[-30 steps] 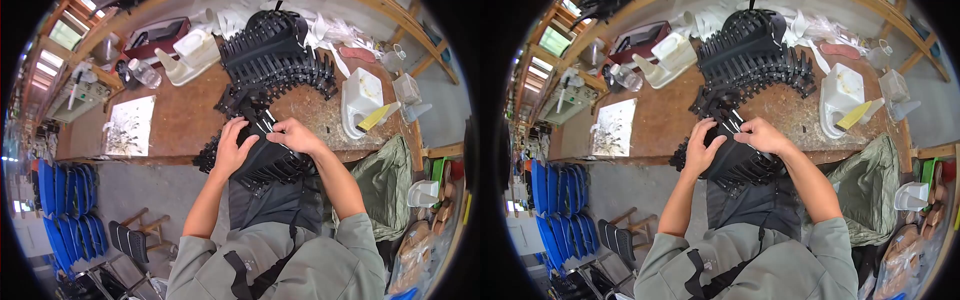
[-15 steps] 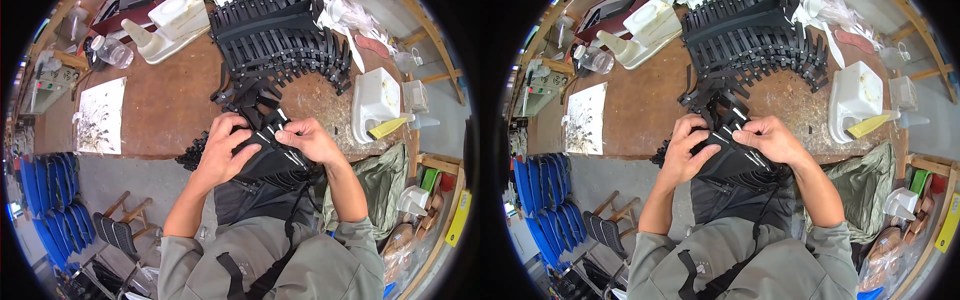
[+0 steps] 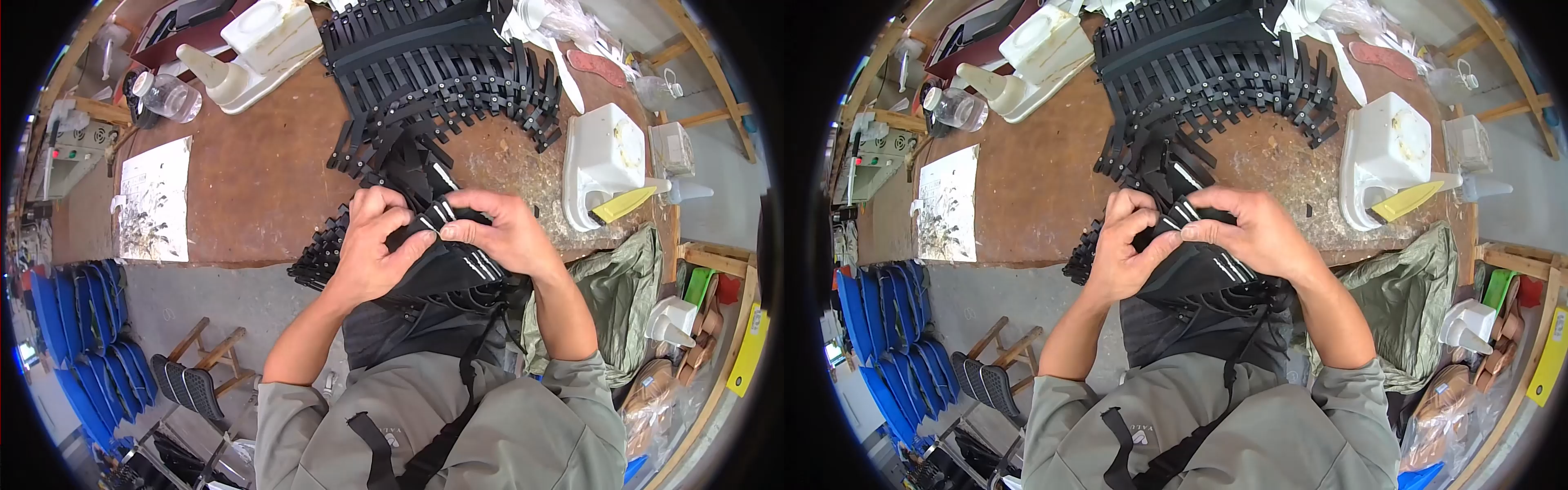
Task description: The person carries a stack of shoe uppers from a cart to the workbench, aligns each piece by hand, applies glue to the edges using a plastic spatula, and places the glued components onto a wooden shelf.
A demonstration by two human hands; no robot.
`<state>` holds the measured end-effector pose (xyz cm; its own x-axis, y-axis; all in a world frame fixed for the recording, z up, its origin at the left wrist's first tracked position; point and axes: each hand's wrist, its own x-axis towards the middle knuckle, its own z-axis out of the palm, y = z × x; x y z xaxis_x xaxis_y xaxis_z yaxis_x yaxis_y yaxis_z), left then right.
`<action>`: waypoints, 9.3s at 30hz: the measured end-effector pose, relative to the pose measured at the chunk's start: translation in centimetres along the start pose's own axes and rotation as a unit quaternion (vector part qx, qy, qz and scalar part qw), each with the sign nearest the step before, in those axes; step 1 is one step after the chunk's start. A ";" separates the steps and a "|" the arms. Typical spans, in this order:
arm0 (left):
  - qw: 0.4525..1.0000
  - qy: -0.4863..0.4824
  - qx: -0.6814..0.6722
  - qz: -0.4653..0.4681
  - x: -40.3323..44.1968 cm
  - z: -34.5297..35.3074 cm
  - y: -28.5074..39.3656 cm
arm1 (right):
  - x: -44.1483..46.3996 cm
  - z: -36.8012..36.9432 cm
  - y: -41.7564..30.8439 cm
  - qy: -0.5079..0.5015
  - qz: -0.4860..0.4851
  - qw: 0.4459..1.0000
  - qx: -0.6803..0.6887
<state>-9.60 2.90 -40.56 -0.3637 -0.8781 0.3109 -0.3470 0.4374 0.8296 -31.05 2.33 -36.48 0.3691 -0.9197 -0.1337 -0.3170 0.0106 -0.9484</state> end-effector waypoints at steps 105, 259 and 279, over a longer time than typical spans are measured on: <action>0.939 -0.322 0.093 0.071 5.9 -5.0 7.4 | -3.3 -2.8 -4.5 -0.090 -0.032 0.991 0.090; 0.798 -0.438 -0.211 -0.357 3.8 5.1 12.0 | -16.6 -10.8 6.8 0.317 0.000 0.921 0.229; 0.742 -0.507 -0.204 -0.388 7.0 4.3 13.0 | -12.0 -18.4 8.2 0.407 0.064 0.911 0.002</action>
<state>-20.31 3.29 -29.62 -0.7267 -0.1466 -0.6711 -0.5767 -0.4006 0.7120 -54.13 6.21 -37.35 -0.4416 -0.8971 0.0131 -0.3091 0.1384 -0.9409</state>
